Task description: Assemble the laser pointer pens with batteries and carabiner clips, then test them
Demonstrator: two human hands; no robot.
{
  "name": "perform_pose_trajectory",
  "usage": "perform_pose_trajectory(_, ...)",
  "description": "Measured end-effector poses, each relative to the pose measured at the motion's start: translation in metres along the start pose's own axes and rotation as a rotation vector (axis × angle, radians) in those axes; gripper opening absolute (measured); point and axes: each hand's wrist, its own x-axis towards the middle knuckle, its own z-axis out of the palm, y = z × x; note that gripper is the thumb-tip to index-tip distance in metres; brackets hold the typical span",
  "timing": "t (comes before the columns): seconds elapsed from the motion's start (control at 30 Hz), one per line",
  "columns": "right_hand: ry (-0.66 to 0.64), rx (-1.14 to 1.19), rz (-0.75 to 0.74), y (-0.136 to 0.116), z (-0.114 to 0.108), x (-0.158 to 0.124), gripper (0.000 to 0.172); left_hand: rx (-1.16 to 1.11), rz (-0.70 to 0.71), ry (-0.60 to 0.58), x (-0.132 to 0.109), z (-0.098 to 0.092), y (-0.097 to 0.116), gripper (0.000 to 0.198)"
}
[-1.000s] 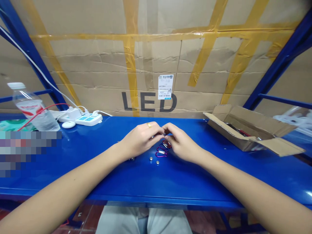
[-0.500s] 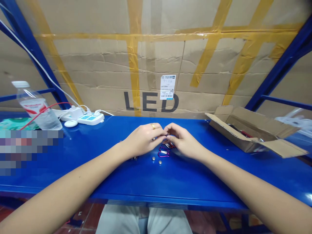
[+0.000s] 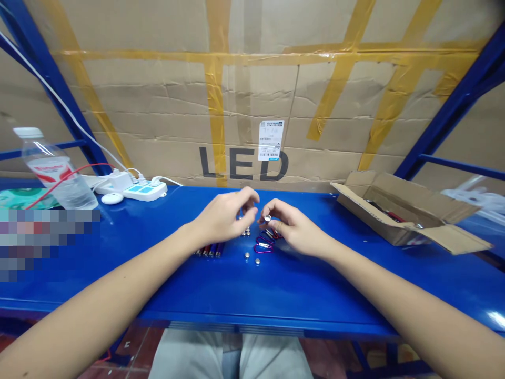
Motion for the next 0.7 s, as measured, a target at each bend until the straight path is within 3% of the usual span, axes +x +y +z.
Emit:
perform_pose_trajectory(0.1,-0.021,-0.127,-0.023,0.002,-0.001,-0.001,0.013,0.141,-0.047,0.025,0.004,-0.005,-0.026,0.014)
perform_pose_trajectory(0.27,-0.01,-0.269,-0.049,0.001,0.002,-0.002,0.017,0.189,-0.192,-0.22,0.001,0.001,-0.076,0.027)
perform_pose_trajectory(0.37,0.0,-0.294,-0.054,0.0,0.003,-0.002,0.018,0.152,-0.216,-0.357,0.0,0.011,-0.095,0.036)
perform_pose_trajectory(0.57,0.022,-0.318,-0.091,0.004,0.002,-0.002,0.018,0.171,-0.267,-0.412,0.007,0.021,-0.102,0.025)
perform_pose_trajectory(0.7,0.031,-0.318,-0.094,0.004,0.003,-0.002,0.017,0.081,-0.406,-0.404,0.007,0.018,-0.098,0.016)
